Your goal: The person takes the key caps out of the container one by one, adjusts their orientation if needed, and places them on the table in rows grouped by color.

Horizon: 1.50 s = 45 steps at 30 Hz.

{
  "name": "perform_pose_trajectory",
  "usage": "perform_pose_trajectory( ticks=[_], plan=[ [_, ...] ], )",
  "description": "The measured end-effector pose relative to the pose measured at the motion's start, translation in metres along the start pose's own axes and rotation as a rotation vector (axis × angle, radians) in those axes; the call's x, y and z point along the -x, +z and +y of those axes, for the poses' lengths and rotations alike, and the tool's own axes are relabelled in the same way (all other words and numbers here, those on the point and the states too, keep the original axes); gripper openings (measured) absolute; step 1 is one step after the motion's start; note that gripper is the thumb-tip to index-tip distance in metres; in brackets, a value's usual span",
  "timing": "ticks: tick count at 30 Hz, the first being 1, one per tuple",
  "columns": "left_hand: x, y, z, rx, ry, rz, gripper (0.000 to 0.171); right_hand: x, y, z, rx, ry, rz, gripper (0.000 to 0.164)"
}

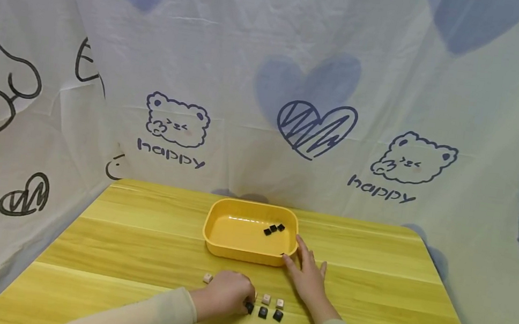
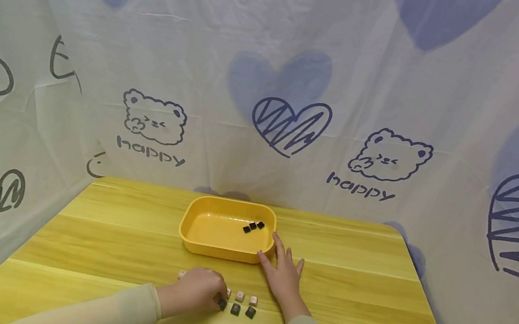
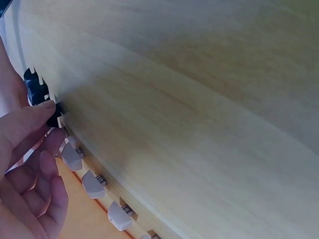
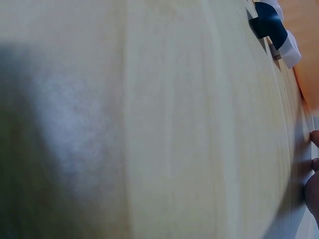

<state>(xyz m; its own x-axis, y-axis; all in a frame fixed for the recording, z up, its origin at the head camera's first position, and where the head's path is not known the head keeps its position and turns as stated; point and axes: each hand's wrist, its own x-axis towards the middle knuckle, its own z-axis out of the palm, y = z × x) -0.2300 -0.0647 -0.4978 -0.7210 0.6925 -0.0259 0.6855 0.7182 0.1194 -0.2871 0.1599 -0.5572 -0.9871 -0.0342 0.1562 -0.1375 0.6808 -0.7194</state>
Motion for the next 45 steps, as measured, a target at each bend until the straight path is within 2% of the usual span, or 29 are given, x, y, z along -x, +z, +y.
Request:
perform_pose_trajectory(
  ticks=[8,15,21,31,35,40,45],
  plan=[
    [-0.002,0.003,-0.001,0.010,0.014,0.016,0.018,0.001,0.001,0.000,0.009,-0.009,0.016,0.073],
    [-0.002,0.000,-0.003,-0.004,0.032,0.076,0.019,0.000,0.002,0.001,0.000,-0.020,0.025,0.071],
    [-0.006,-0.017,-0.007,-0.065,0.052,0.139,0.013,-0.002,0.001,0.000,0.000,-0.014,0.031,0.072],
    [-0.018,-0.054,-0.018,-0.136,0.039,0.243,0.019,-0.001,0.001,0.002,-0.014,0.010,0.013,0.075],
    [-0.028,-0.069,-0.025,-0.098,0.023,0.221,0.019,0.002,-0.002,0.000,-0.019,0.021,0.020,0.074],
    [-0.043,-0.088,-0.037,-0.001,-0.064,0.141,0.019,0.001,-0.002,-0.001,-0.012,0.031,0.003,0.075],
    [-0.059,-0.097,-0.049,0.069,-0.107,0.079,0.020,0.000,0.001,-0.001,-0.004,0.041,-0.008,0.075]
  ],
)
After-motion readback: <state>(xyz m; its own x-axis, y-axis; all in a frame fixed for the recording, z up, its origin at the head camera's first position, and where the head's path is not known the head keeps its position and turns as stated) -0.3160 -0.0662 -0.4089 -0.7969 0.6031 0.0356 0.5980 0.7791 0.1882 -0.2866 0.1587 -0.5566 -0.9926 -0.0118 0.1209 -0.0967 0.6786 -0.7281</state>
